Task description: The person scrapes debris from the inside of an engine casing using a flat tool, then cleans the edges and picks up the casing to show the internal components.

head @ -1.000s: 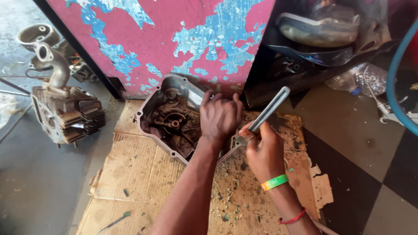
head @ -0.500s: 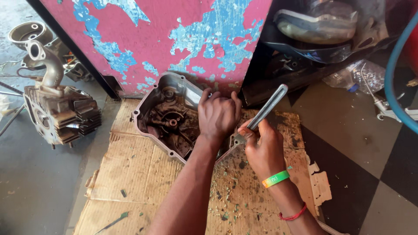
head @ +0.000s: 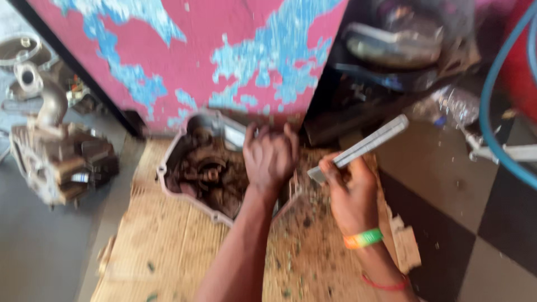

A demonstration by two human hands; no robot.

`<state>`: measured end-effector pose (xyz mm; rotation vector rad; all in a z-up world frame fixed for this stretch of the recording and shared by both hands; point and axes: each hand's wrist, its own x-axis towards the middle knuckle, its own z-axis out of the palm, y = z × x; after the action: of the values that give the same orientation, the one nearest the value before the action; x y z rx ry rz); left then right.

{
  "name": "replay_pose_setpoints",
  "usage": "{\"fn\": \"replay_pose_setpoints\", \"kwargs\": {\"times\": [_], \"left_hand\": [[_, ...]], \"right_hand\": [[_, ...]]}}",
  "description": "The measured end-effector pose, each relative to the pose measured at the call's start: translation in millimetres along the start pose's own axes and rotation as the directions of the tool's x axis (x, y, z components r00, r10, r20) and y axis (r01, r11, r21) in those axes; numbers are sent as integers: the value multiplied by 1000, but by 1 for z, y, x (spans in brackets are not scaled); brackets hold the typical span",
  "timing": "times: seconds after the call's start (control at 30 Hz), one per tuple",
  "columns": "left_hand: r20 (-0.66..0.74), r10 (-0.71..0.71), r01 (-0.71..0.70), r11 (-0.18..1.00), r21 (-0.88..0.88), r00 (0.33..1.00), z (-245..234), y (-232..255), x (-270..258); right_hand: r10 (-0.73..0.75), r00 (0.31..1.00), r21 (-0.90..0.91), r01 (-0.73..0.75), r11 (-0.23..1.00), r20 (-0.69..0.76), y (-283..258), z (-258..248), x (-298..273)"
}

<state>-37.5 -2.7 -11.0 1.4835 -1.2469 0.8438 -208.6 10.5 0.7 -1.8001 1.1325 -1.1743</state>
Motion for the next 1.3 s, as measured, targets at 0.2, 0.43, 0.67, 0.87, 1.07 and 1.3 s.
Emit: {"fn": "replay_pose_setpoints", "kwargs": {"times": [0.2,0.43,0.67,0.87,1.07,1.3], "left_hand": [[261,-129,153,986,-71,957,-11,3,9],[333,-161,178,984,-21,929,-11,6,12],[349,-159,177,984,-18,923,-9,7,12],[351,-153,165,986,-4,924,-6,7,10],[346,-140,146,989,9,928,-4,7,8],[321,-118,130,991,-18,940,-6,8,10]], "right_hand": [[183,966,227,-222,948,180,11,4,10],[83,968,84,-105,991,236,-5,3,9],[-50,987,-158,74,985,149,-25,9,10],[-38,990,-199,64,978,133,-26,9,8],[-136,976,-228,174,958,171,-30,8,7],[-208,972,-217,227,949,106,-26,12,6]]}}
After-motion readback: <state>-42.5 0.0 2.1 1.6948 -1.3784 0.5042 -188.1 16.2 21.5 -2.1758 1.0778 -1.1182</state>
